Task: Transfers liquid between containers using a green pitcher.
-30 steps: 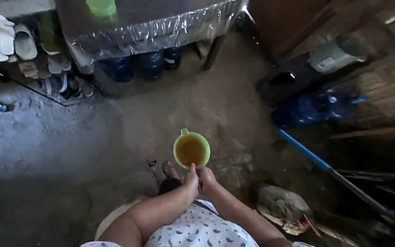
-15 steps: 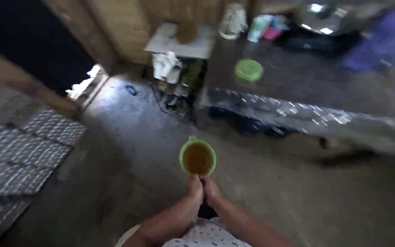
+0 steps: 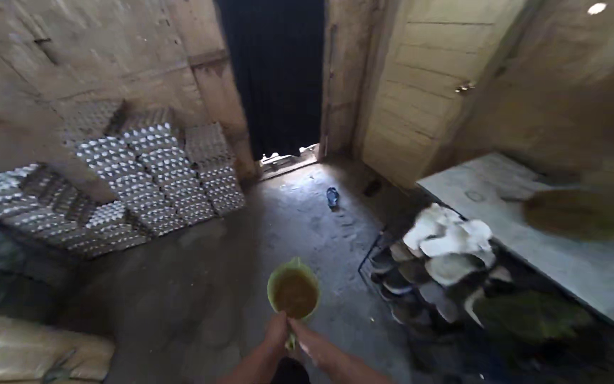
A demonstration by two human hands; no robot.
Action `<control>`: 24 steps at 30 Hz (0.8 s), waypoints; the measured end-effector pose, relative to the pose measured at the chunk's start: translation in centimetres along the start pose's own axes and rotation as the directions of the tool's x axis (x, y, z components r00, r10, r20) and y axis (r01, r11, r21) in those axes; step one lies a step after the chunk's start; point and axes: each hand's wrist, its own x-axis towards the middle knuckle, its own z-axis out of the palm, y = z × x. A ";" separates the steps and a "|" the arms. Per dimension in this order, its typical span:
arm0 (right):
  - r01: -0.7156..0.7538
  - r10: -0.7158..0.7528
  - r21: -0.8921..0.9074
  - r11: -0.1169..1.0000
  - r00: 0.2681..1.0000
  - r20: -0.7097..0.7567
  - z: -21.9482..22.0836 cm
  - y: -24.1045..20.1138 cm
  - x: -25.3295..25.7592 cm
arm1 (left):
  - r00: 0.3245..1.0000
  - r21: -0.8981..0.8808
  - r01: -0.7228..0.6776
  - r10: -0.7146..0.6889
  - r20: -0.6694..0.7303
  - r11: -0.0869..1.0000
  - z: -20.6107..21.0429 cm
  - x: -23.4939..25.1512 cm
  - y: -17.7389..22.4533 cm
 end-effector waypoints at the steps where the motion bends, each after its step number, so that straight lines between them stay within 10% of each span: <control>1: -0.029 0.029 -0.043 0.999 1.000 0.010 -0.4 -1.3 2.7 | 1.000 -0.026 0.012 -0.012 -0.019 1.000 -0.8 2.0 1.2; 6: -0.066 0.105 -0.257 0.964 0.984 0.143 -6.0 -9.1 13.1 | 0.997 0.101 0.059 -0.054 -0.048 0.993 -6.8 13.1 6.6; 12: -0.185 0.131 -0.438 0.880 0.980 -0.149 -19.4 -17.6 20.6 | 0.987 0.174 0.153 -0.141 -0.082 0.973 -13.2 21.8 15.4; 18: -0.168 0.184 -0.830 0.532 0.980 -0.081 -36.9 -25.4 30.2 | 0.945 -0.006 0.248 -0.243 -0.217 0.969 -15.4 31.1 24.3; 22: -0.222 0.229 -0.888 0.403 0.964 -0.137 -44.1 -39.4 40.6 | 0.954 0.160 0.216 -0.174 -0.244 0.963 -15.5 35.5 31.6; 24: -0.167 0.137 -0.899 0.406 0.983 -0.121 -43.9 -48.8 45.9 | 0.928 -0.034 0.186 -0.187 -0.323 0.982 -15.7 39.3 33.4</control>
